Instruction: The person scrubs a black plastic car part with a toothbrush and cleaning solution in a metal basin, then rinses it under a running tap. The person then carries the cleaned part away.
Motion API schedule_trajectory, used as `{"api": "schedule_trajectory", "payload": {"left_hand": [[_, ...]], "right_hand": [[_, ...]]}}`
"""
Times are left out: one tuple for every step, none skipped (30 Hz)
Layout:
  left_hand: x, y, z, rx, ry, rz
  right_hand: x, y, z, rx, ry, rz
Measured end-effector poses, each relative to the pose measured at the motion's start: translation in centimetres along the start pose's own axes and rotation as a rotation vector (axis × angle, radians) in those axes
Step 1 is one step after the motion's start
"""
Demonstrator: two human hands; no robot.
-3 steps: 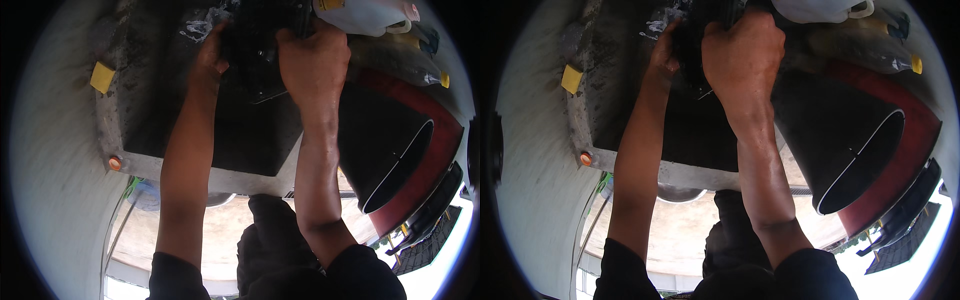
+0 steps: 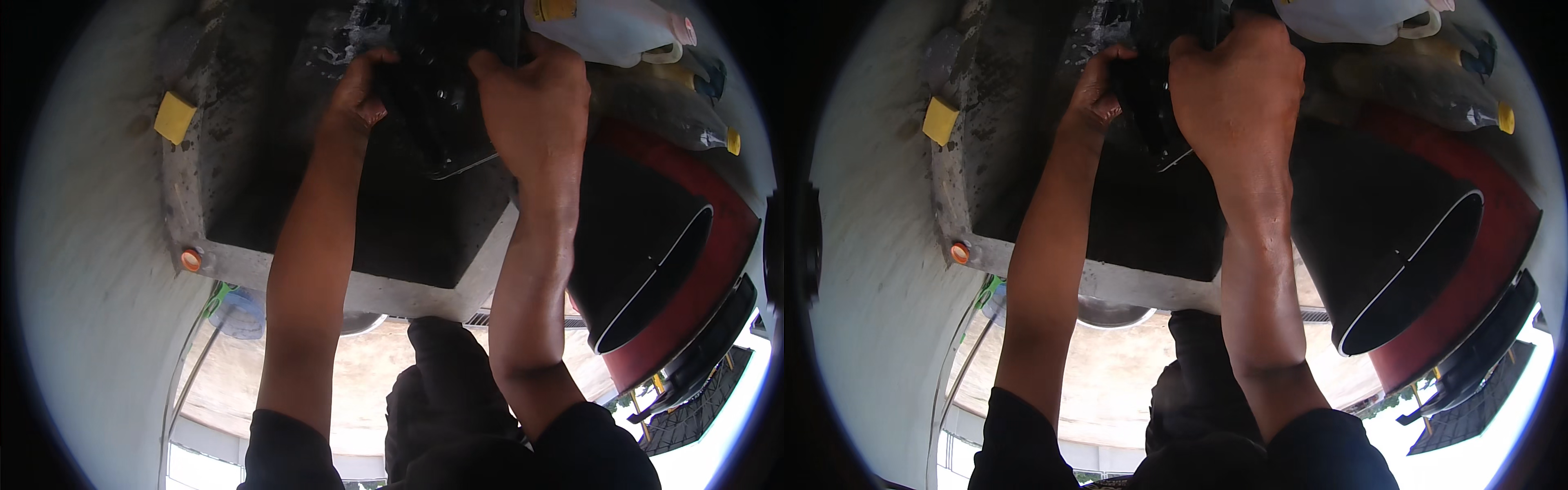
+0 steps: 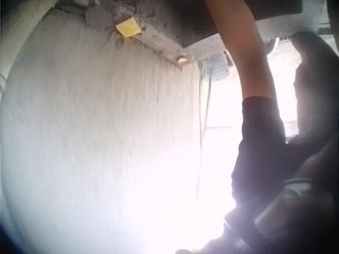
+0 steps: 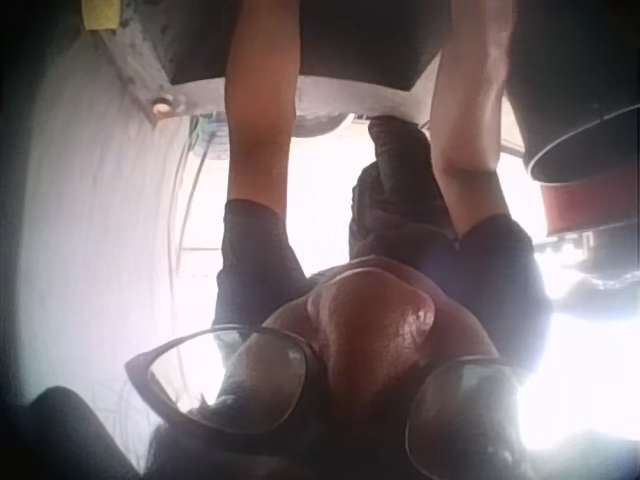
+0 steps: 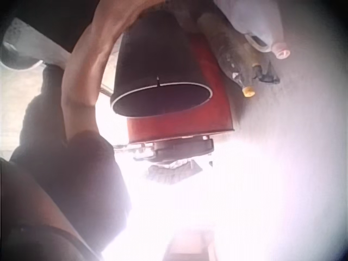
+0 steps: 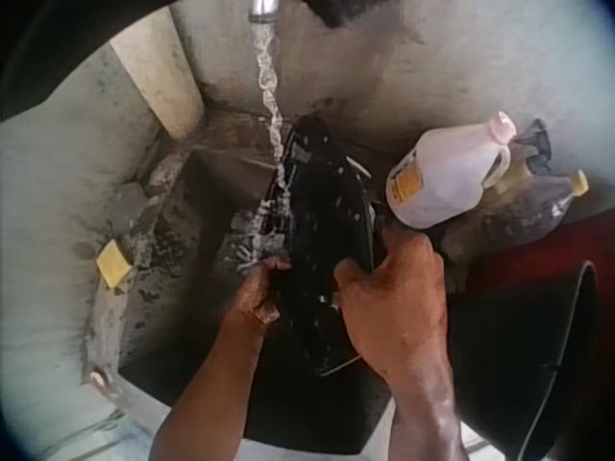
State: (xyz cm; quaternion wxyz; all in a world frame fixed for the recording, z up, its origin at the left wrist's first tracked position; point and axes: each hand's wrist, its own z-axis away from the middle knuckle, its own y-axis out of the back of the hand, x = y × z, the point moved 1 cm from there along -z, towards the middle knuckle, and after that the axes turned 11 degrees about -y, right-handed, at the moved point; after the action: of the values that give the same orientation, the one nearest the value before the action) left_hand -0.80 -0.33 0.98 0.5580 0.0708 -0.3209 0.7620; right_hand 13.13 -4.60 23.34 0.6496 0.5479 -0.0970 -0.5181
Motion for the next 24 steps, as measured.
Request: {"api": "schedule_trajectory", "payload": {"left_hand": [[0.7,0.6,0.0,0.007,-0.016,0.012],[1.4,1.1,0.1,0.015,-0.032,0.024],[1.6,1.7,0.7,0.066,-0.083,-0.012],[2.5,1.7,1.5,0.106,-0.144,-0.045],[3.3,1.5,2.2,0.146,-0.205,-0.077],[4.2,0.9,3.4,0.195,-0.251,-0.111],[5.0,0.0,4.8,0.245,-0.299,-0.145],[5.5,-0.6,5.6,0.294,-0.346,-0.179],[5.7,-0.3,6.1,0.355,-0.396,-0.182],[5.7,0.0,6.5,0.414,-0.443,-0.184],[5.6,-0.3,6.3,0.45,-0.484,-0.184],[5.5,-0.1,6.3,0.401,-0.597,-0.115],[5.2,-0.1,6.1,0.348,-0.71,-0.044],[5.0,-1.3,5.6,0.255,-0.813,0.031],[4.9,-2.3,5.2,0.244,-0.896,-0.03],[5.0,-1.8,5.2,0.278,-0.985,-0.099],[4.8,-1.8,4.9,0.296,-1.068,-0.161],[4.7,-1.6,4.6,0.313,-1.089,-0.21],[4.5,-0.5,4.6,0.359,-1.107,-0.268],[4.5,0.4,4.9,0.406,-1.135,-0.332],[4.5,-0.7,4.3,0.384,-1.134,-0.288],[4.3,-0.6,4.5,0.412,-1.135,-0.309],[4.3,-1.3,4.7,0.421,-1.138,-0.328],[4.3,-2.0,5.1,0.429,-1.138,-0.347]], "right_hand": [[-0.2,-0.1,-0.6,-0.018,0.016,0.052],[-0.3,-0.3,-1.3,-0.036,0.033,0.104],[0.4,-0.6,-2.0,-0.017,0.095,0.12],[1.2,-1.2,-3.0,0.014,0.167,0.134],[2.0,-1.9,-3.9,0.045,0.238,0.148],[2.6,-2.5,-4.9,0.164,0.303,0.097],[2.8,-3.1,-5.6,0.283,0.368,0.044],[3.2,-3.4,-6.2,0.403,0.432,-0.009],[1.9,-3.4,-6.0,0.21,0.337,-0.295],[-0.4,-3.0,-5.6,0.011,0.232,-0.569],[-2.3,-2.6,-5.5,-0.171,0.117,-0.829],[-4.3,-3.3,-4.9,-0.319,0.01,-1.062],[-6.1,-4.4,-4.8,-0.467,-0.102,-1.288],[-6.2,-6.0,-7.5,-0.691,-0.205,-1.419],[-5.2,-9.3,-12.0,-0.987,-0.247,-1.479],[-5.2,-11.3,-13.7,-1.021,-0.247,-1.513],[-5.0,-12.3,-15.0,-1.037,-0.238,-1.546],[-5.0,-12.8,-15.3,-1.054,-0.233,-1.576],[-7.9,-10.3,-10.6,-0.834,-0.241,-1.538],[-7.8,-9.5,-10.2,-0.821,-0.087,-1.384],[-7.2,-7.1,-11.1,-0.736,0.082,-1.223],[-9.0,-3.4,-6.5,-0.444,0.118,-1.169],[-9.3,-1.0,-4.4,-0.283,0.226,-1.088],[-9.5,0.5,-3.4,-0.173,0.327,-1.034]]}}
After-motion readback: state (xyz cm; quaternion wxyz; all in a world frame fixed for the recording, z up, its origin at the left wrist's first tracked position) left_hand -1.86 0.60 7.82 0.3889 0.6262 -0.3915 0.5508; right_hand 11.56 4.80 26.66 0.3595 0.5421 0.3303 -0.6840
